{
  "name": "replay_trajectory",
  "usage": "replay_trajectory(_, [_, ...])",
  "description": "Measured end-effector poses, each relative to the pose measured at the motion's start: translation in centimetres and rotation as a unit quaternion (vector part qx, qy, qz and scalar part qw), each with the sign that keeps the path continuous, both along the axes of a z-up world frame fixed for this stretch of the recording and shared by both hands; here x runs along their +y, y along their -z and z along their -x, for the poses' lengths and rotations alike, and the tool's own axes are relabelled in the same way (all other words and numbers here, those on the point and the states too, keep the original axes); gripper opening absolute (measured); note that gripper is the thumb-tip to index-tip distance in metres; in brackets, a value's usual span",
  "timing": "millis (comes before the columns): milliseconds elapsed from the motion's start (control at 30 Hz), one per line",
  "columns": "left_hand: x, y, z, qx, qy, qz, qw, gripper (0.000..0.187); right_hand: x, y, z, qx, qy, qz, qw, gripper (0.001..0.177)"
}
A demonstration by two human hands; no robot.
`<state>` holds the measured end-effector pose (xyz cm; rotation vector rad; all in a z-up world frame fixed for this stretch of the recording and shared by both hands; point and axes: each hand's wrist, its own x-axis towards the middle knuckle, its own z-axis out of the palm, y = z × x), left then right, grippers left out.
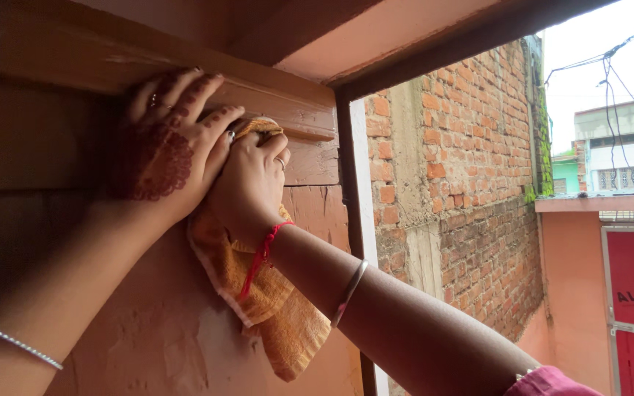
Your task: The person wipes the upper frame and the outer surface of a wooden door with a cloth, covering the main panel, the handle, and the latch area.
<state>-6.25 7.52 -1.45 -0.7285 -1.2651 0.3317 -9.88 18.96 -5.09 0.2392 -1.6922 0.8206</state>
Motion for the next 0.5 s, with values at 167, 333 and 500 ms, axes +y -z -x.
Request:
replay_trajectory(167, [-0.4,0.5,-0.8,-0.038,0.028,0.021,0.999,0.038,-0.6,0.2,-0.1,-0.005,0.003,-0.037,0.999,0.054])
replay_trajectory(333, [-1.9,1.2,-2.5,-0.054,0.055,0.034,0.996,0.038,-2.0,0.8,-1.7,0.075,-0.018,-0.016,0.997,0.048])
replay_trajectory(500, [-3.0,1.3,-3.1,-0.038,0.046,0.026,0.998,0.037,-2.9,0.9,-2.4,0.102,-0.004,-0.038,0.994,0.048])
